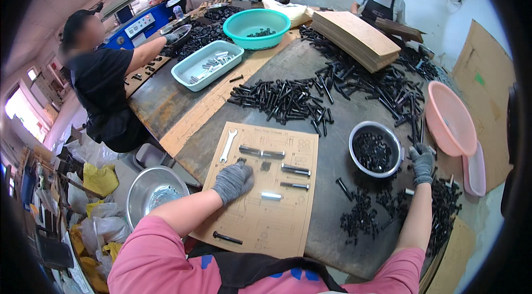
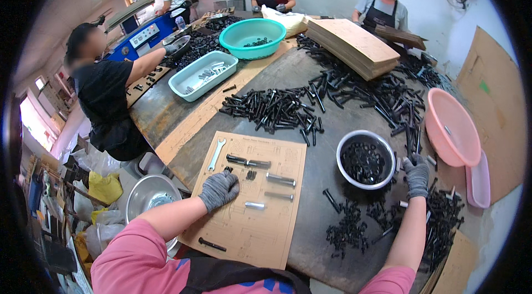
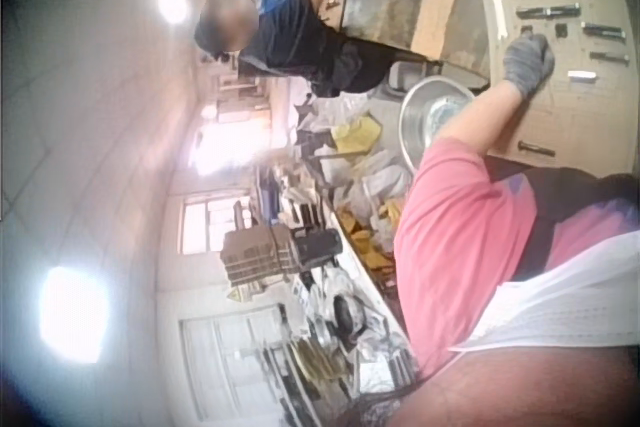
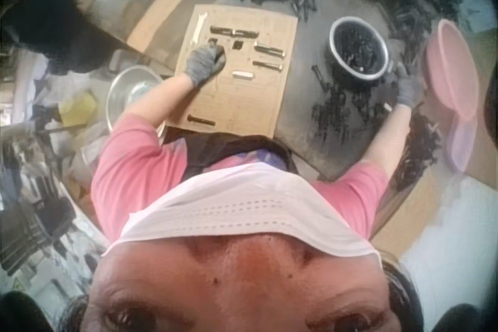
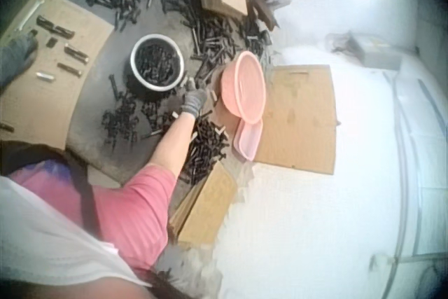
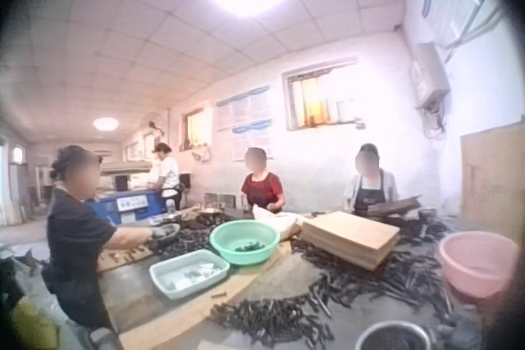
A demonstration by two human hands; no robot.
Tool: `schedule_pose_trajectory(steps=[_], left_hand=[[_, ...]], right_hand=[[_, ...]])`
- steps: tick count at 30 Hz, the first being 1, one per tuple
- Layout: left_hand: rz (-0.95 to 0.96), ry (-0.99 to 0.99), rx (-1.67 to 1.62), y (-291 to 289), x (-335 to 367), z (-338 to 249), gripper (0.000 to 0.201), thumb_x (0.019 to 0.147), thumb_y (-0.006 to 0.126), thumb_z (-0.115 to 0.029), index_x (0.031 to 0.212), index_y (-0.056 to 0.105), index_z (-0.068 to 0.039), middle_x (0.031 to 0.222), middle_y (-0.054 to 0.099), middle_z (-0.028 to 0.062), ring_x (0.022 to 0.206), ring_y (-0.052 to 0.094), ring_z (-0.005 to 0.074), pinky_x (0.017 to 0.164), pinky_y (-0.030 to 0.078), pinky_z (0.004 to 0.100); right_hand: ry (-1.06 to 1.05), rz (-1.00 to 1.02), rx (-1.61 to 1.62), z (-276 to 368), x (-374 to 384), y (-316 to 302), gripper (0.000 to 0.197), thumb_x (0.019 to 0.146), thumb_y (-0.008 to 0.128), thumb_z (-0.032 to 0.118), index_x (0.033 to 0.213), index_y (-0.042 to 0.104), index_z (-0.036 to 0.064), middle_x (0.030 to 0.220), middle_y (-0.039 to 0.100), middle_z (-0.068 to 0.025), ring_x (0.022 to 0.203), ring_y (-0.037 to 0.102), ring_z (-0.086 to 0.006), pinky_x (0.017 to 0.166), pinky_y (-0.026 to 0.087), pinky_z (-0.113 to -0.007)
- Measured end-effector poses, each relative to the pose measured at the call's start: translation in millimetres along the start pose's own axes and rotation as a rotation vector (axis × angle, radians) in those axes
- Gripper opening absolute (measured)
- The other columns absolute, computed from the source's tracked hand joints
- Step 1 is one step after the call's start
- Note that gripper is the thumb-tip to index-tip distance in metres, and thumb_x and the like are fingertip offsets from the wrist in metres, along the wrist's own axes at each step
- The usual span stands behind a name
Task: The person assembles small black metal hardware components on a cardboard template, picking parts from piles and bowls and placing them into designated slots. The person repeatedly completes one template and moves to a new one, continuing the assembly process.
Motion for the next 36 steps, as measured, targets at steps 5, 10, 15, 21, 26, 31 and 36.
schedule_pose_trajectory(steps=[5, 10, 15, 21, 26, 31, 36], left_hand=[[0.021, -0.033, -0.019, -2.6, -2.0, 2.7, 0.022, 0.078, 0.053, -0.025, 0.082, 0.06, -0.005, 0.079, 0.058, 0.0172, 0.076, 0.057, 0.0335, 0.068, 0.046, 0.0411], [-0.008, 0.023, -0.389, -26.6, -3.4, -28.0, 0.03, 0.08, 0.058, -0.026, 0.096, 0.061, -0.001, 0.089, 0.061, 0.0164, 0.081, 0.059, 0.0285, 0.073, 0.047, 0.0342], [0.183, 0.043, -1.308, -30.8, -16.6, -103.7, 0.039, 0.082, 0.06, -0.025, 0.114, 0.053, -0.002, 0.097, 0.059, 0.0035, 0.078, 0.054, 0.0095, 0.068, 0.046, 0.0218], [0.203, 0.035, -1.436, -51.4, -28.1, -115.7, 0.032, 0.081, 0.06, -0.02, 0.111, 0.057, -0.007, 0.091, 0.063, 0.0004, 0.071, 0.053, 0.0063, 0.057, 0.041, 0.0171], [0.222, 0.016, -1.398, -56.9, -35.5, -92.4, 0.031, 0.078, 0.062, -0.019, 0.105, 0.06, -0.004, 0.087, 0.062, 0.0014, 0.078, 0.056, 0.0091, 0.064, 0.044, 0.0202], [0.018, 0.403, -0.453, -66.0, -24.5, -91.0, 0.028, 0.074, 0.067, -0.019, 0.098, 0.062, -0.006, 0.082, 0.061, 0.0066, 0.074, 0.057, 0.0199, 0.068, 0.046, 0.0297], [0.208, 0.513, 0.206, 6.8, -30.9, -102.2, 0.029, 0.08, 0.054, -0.035, 0.095, 0.062, -0.012, 0.077, 0.058, 0.0072, 0.072, 0.058, 0.0254, 0.061, 0.047, 0.0373]], right_hand=[[-0.242, -0.084, 0.193, 152.2, -81.0, -32.2, 0.029, 0.064, 0.07, 0.022, 0.081, 0.063, 0.0003, 0.076, 0.059, -0.0113, 0.078, 0.056, -0.0246, 0.07, 0.044, -0.034], [-0.509, -0.141, -0.029, 277.6, -151.9, -26.7, 0.029, 0.059, 0.072, 0.024, 0.081, 0.063, 0.0075, 0.095, 0.055, -0.0158, 0.086, 0.053, -0.0325, 0.076, 0.043, -0.041], [-0.616, -0.115, 0.061, 342.3, -200.6, -5.1, 0.027, 0.057, 0.071, 0.021, 0.078, 0.061, 0.0067, 0.083, 0.053, -0.0126, 0.077, 0.052, -0.0289, 0.066, 0.044, -0.039], [-0.453, 0.151, 0.351, 354.9, -229.9, 40.0, 0.032, 0.061, 0.071, 0.023, 0.086, 0.063, 0.005, 0.081, 0.053, -0.0127, 0.075, 0.052, -0.0275, 0.064, 0.044, -0.037], [-0.166, 0.327, 0.722, 332.3, -244.8, 61.6, 0.039, 0.07, 0.067, 0.033, 0.097, 0.062, 0.0042, 0.094, 0.054, -0.0106, 0.081, 0.051, -0.0202, 0.073, 0.043, -0.031], [-0.199, 0.047, 0.49, 297.3, -230.1, 29.8, 0.028, 0.075, 0.063, 0.025, 0.094, 0.063, 0.0036, 0.093, 0.054, -0.0103, 0.087, 0.051, -0.0221, 0.076, 0.043, -0.033], [-0.183, 0.025, 0.464, 279.4, -233.0, 24.5, 0.027, 0.075, 0.062, 0.025, 0.091, 0.064, 0.003, 0.093, 0.055, -0.0124, 0.089, 0.05, -0.0248, 0.077, 0.042, -0.034]])
Point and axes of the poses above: each hand's wrist, its own x-axis towards the middle knuckle, its own y-axis out of the palm, z = x × y, the point moved 9 cm from there along x, towards the middle knuckle
